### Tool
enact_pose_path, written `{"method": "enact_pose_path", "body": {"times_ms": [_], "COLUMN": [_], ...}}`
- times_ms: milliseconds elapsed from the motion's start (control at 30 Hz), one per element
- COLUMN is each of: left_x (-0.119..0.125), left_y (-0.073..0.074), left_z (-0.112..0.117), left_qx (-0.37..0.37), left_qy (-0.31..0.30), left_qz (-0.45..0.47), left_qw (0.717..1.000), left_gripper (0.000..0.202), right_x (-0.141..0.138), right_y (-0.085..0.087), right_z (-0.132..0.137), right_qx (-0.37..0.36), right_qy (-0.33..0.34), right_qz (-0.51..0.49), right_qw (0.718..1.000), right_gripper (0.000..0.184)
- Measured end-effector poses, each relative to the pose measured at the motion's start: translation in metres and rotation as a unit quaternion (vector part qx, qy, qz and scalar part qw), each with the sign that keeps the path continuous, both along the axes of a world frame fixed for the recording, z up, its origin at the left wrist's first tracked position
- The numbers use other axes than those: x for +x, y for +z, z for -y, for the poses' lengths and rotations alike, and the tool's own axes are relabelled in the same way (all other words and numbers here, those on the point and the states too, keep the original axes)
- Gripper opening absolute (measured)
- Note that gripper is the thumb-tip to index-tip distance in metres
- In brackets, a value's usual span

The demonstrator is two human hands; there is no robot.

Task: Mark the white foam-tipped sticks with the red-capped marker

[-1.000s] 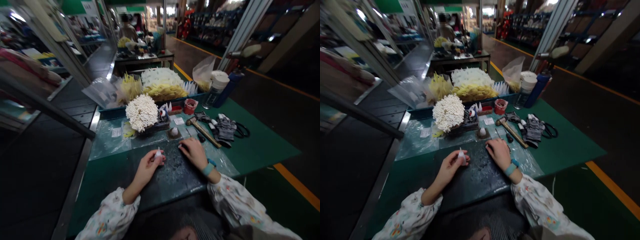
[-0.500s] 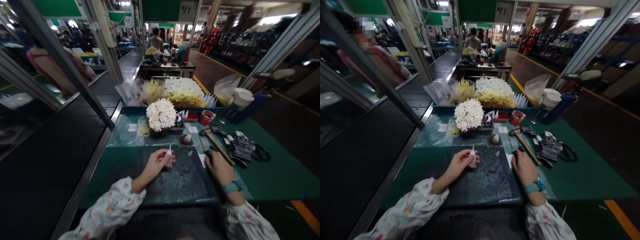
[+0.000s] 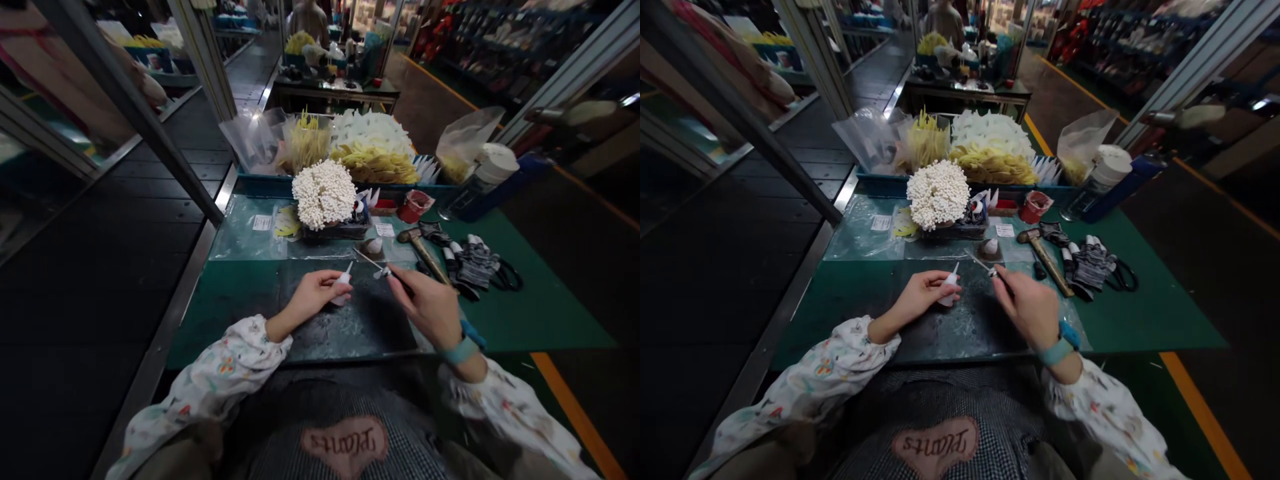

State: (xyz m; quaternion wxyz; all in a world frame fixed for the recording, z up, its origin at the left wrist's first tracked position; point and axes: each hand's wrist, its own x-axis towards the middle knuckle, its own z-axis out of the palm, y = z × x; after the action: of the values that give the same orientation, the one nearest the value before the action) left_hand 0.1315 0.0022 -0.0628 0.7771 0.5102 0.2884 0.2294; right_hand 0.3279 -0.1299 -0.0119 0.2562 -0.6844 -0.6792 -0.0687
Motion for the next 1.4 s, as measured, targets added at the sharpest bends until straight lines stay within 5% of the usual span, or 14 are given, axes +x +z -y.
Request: {"method": "enact_pose_path", "body": {"times_ms": [100, 233, 333, 467, 567, 700, 800, 933, 1033, 1167, 1267, 1400], "left_x": [0.001, 0.000, 0.000, -0.001, -0.001, -0.001, -0.001, -0.001, -0.001, -0.001, -0.002, -0.002], "left_y": [-0.003, -0.002, 0.001, 0.001, -0.001, -0.004, -0.003, -0.002, -0.003, -0.003, -0.002, 0.001], "left_z": [-0.001, 0.000, 0.001, 0.001, 0.001, 0.000, 0.000, 0.001, 0.001, 0.001, 0.001, 0.000], "left_qx": [0.018, 0.039, 0.044, 0.054, 0.064, 0.062, 0.060, 0.059, 0.066, 0.054, 0.058, 0.061], "left_qy": [0.003, -0.003, -0.013, -0.013, -0.022, -0.021, -0.027, -0.031, -0.029, -0.031, -0.030, -0.032], "left_qz": [0.002, -0.002, -0.011, -0.012, -0.008, -0.008, -0.013, -0.021, -0.019, -0.022, -0.024, -0.044], "left_qw": [1.000, 0.999, 0.999, 0.998, 0.998, 0.998, 0.998, 0.998, 0.997, 0.998, 0.998, 0.997], "left_gripper": [0.056, 0.048, 0.043, 0.041, 0.041, 0.040, 0.039, 0.038, 0.039, 0.042, 0.043, 0.042], "right_x": [0.006, 0.011, 0.013, 0.017, 0.021, 0.024, 0.022, 0.019, 0.019, 0.019, 0.018, 0.020], "right_y": [-0.002, 0.001, 0.003, 0.003, 0.001, -0.005, -0.007, -0.005, -0.005, -0.004, -0.002, -0.002], "right_z": [0.001, 0.004, 0.005, 0.002, 0.000, -0.002, -0.002, -0.002, -0.004, -0.007, -0.007, -0.009], "right_qx": [-0.002, 0.015, -0.015, 0.018, -0.024, -0.022, -0.022, -0.004, -0.029, -0.004, -0.010, 0.048], "right_qy": [0.070, -0.001, 0.077, -0.020, 0.048, -0.032, 0.031, -0.032, 0.045, -0.018, 0.096, 0.023], "right_qz": [0.032, 0.055, 0.076, 0.084, 0.074, 0.067, 0.062, 0.068, 0.061, 0.056, 0.072, 0.071], "right_qw": [0.997, 0.998, 0.994, 0.996, 0.996, 0.997, 0.997, 0.997, 0.997, 0.998, 0.993, 0.996], "right_gripper": [0.041, 0.039, 0.038, 0.039, 0.042, 0.044, 0.045, 0.044, 0.045, 0.045, 0.045, 0.043]}}
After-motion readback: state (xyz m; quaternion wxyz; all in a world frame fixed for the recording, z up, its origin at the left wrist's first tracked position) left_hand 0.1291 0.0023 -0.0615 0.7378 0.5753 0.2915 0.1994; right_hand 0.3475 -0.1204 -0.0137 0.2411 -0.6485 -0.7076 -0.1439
